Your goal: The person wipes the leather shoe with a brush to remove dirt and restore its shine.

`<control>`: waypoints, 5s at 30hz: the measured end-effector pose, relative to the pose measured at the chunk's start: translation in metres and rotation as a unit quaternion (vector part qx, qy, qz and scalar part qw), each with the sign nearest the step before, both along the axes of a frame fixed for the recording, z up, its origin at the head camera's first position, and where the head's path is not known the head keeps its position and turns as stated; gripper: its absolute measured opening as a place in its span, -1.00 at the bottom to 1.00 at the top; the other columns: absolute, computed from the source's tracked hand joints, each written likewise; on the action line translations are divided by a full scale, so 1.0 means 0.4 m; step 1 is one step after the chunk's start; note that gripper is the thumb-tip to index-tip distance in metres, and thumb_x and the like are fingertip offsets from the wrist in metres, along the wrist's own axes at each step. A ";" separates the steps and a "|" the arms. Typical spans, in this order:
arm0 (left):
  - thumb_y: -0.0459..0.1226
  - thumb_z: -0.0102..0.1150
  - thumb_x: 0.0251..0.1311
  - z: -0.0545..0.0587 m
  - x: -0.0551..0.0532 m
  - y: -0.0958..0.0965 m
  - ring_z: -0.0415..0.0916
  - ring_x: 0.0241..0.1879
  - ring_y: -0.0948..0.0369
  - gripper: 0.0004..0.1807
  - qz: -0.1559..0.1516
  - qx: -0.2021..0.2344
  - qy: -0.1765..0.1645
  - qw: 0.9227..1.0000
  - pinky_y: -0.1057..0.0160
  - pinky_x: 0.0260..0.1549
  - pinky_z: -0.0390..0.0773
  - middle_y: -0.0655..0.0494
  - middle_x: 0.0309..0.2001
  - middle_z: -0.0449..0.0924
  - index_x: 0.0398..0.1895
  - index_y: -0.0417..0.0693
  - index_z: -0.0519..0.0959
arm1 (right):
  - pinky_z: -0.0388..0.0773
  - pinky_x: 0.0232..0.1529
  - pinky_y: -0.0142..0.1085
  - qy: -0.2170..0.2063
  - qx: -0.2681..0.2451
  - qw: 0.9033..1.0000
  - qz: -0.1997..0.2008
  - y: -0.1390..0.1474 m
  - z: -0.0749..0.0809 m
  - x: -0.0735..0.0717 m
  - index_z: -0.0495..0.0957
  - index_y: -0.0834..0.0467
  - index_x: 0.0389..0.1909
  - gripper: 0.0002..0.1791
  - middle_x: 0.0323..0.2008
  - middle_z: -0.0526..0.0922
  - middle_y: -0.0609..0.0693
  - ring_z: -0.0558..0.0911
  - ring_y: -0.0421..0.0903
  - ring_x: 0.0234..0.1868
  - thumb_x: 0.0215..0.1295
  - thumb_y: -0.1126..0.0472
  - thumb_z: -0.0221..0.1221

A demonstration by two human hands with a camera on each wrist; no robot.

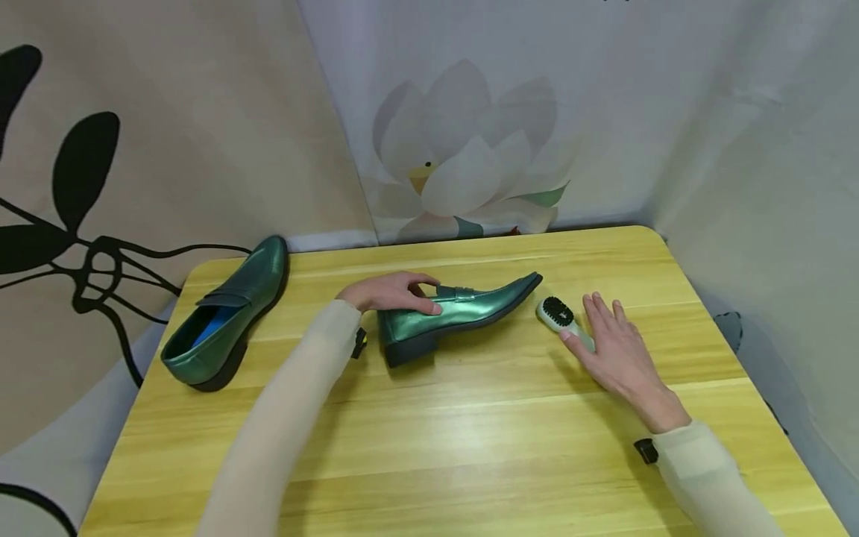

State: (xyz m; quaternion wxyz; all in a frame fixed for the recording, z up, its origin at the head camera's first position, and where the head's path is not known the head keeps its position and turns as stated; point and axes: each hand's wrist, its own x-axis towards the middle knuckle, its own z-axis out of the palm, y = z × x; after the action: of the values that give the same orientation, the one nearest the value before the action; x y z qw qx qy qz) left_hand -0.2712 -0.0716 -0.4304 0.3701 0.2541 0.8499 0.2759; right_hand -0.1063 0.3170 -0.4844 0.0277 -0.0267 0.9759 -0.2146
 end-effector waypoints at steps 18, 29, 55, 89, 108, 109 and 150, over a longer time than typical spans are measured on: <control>0.06 0.13 0.50 -0.051 0.083 -0.026 0.50 0.17 0.00 -0.40 0.082 0.061 0.202 0.974 -0.03 0.25 0.45 -0.10 0.26 0.56 0.35 -0.19 0.51 | -0.08 0.38 0.47 -0.011 0.006 1.000 0.013 -0.007 0.003 -0.006 -0.14 0.30 0.65 0.03 0.63 -0.11 0.33 -0.14 0.48 0.57 0.55 -0.39 -0.14; 0.09 -0.03 0.57 -0.064 0.071 -0.047 0.53 0.13 0.04 -0.47 0.092 0.078 0.170 0.978 -0.03 0.21 0.47 -0.03 0.16 0.62 0.26 -0.11 0.59 | -0.04 0.42 0.40 -0.032 0.011 0.999 0.015 -0.003 0.004 -0.020 -0.14 0.40 0.61 0.07 0.59 -0.07 0.42 -0.09 0.55 0.53 0.54 -0.40 -0.17; -0.06 0.23 0.47 0.013 0.169 0.011 0.48 -0.39 0.23 -0.74 0.050 0.104 0.214 0.970 0.19 -0.23 0.55 0.20 -0.30 0.67 -0.13 -0.04 0.74 | 0.42 -0.47 -0.17 -0.023 -0.022 1.000 -0.003 -0.010 0.000 -0.024 0.51 0.44 -0.07 -0.60 -0.40 0.59 0.14 0.50 0.00 -0.46 0.43 0.12 0.26; 0.03 -0.01 0.57 0.017 0.110 0.005 0.15 0.53 -0.10 -0.46 -0.028 0.050 0.117 0.991 -0.12 0.44 0.22 -0.11 0.56 0.19 0.35 -0.13 0.58 | 0.32 -0.65 -0.24 0.061 -0.181 0.981 -0.037 -0.094 0.051 0.010 0.30 0.40 0.22 -0.56 -0.53 0.37 0.07 0.35 -0.06 -0.63 0.67 0.08 -0.10; -0.06 0.05 0.57 -0.023 0.119 0.017 0.41 0.38 0.00 -0.59 0.071 0.156 0.094 0.981 -0.02 0.36 0.38 -0.05 0.35 0.53 0.20 -0.10 0.68 | 0.38 -0.60 -0.20 0.058 -0.204 0.977 -0.025 -0.162 0.065 0.009 0.23 0.27 0.48 -0.40 -0.39 0.49 0.11 0.41 -0.05 -0.58 0.65 -0.03 -0.06; -0.04 0.05 0.57 -0.024 0.122 0.020 0.41 0.38 0.01 -0.56 0.077 0.155 0.093 0.980 -0.02 0.36 0.38 -0.04 0.34 0.54 0.24 -0.11 0.66 | 0.39 -0.56 -0.18 0.061 -0.205 0.977 -0.019 -0.170 0.065 0.011 0.20 0.24 0.52 -0.38 -0.34 0.50 0.13 0.43 -0.02 -0.55 0.65 -0.04 -0.06; -0.10 -0.03 0.60 -0.013 0.142 0.021 0.36 0.42 -0.04 -0.51 0.091 0.170 0.029 0.981 -0.08 0.41 0.30 -0.12 0.40 0.47 0.39 -0.19 0.52 | 0.33 -0.53 -0.29 0.250 -0.086 0.959 0.099 -0.241 0.033 0.008 0.25 -0.09 0.60 -0.21 -0.28 0.49 0.14 0.36 -0.12 -0.48 0.41 0.28 0.30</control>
State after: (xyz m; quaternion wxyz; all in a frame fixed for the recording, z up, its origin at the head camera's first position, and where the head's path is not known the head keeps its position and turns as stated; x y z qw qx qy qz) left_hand -0.2144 -0.0634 -0.4354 0.2702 0.2426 0.8207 0.4412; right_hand -0.1032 0.2205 -0.4711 -0.1985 -0.1783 0.9219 -0.2808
